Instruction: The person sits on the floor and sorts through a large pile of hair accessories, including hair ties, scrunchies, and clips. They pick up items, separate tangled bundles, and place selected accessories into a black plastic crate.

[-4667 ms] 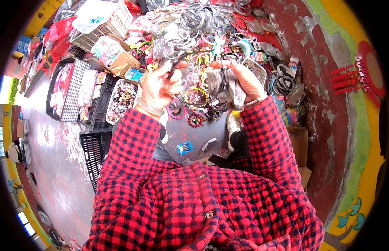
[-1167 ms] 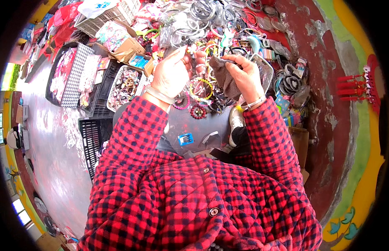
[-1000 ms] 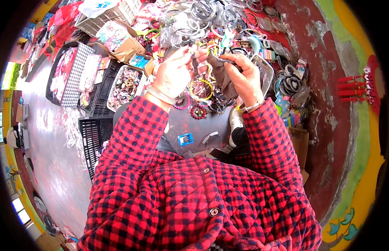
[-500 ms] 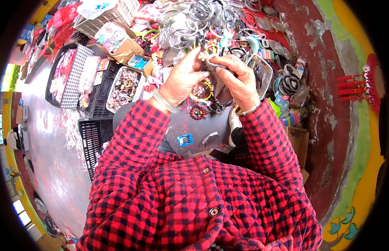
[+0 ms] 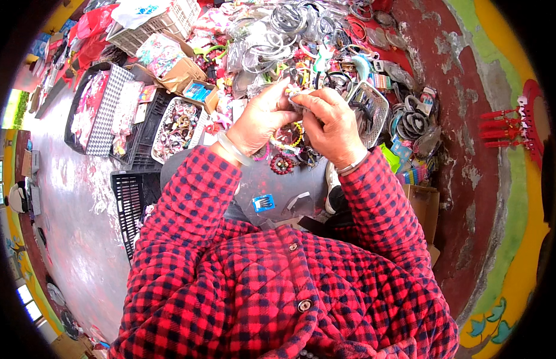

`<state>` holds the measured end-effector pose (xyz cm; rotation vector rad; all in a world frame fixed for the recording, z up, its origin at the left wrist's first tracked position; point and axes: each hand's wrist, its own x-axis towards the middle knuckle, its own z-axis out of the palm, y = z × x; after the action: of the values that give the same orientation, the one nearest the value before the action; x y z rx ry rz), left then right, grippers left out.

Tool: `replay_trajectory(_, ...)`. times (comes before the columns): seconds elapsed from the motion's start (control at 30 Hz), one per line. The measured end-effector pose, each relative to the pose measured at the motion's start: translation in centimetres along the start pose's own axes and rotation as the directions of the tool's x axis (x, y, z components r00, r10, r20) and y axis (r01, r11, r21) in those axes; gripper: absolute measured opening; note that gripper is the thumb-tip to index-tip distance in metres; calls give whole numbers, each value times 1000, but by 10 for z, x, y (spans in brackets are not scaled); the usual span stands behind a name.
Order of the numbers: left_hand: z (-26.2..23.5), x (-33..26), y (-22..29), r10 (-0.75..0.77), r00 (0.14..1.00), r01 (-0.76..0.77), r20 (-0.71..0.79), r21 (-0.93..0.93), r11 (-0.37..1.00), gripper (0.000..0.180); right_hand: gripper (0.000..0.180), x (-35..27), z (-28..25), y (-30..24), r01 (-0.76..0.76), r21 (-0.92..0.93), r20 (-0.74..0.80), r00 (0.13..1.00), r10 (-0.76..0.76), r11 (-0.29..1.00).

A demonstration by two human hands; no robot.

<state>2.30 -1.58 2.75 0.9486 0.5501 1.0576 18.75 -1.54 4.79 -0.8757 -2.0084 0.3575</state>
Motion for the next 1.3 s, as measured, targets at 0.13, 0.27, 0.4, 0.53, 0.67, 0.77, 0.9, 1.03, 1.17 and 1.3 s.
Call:
replay_trajectory(0.13,3,1,-2,5,998,2,-67,98,995,57,23,-5,8,-7,-140,-111,-82,988,131,984)
replay_trajectory(0.27,-2,9,-7,38,991,-51,-127,-95,994,43,21,-8,7,13,-355,80,0,935,356,932)
replay_trajectory(0.4,-22,12,7,-63,978,-13,-200,-358,934,23,21,-7,-9,38,-555,306,-48,803,594,774)
replay_trajectory(0.53,-19,9,12,-62,963,-30,-262,-332,943,23,21,-1,-10,23,-366,133,-37,927,374,921)
replay_trajectory(0.67,-15,9,9,-57,968,-52,-245,-417,907,26,21,2,3,5,-97,11,-35,995,97,995)
replay_trajectory(0.77,-11,11,5,-76,973,-21,-218,-409,912,30,24,1,10,2,16,-50,42,999,-13,999)
replay_trajectory(0.9,-2,7,0,-58,985,1,-163,-329,944,43,24,1,11,0,111,-100,108,989,-101,989)
replay_trajectory(1.03,-7,6,-6,-89,984,40,-155,-292,955,46,23,-3,13,9,112,-80,127,987,-102,990)
replay_trajectory(1.17,-6,5,3,-97,982,36,-160,-345,938,37,21,-2,8,7,68,-25,123,990,-65,997)
replay_trajectory(1.3,-25,8,5,-82,970,-23,-228,-425,905,26,15,-7,7,27,-106,-181,60,991,118,978)
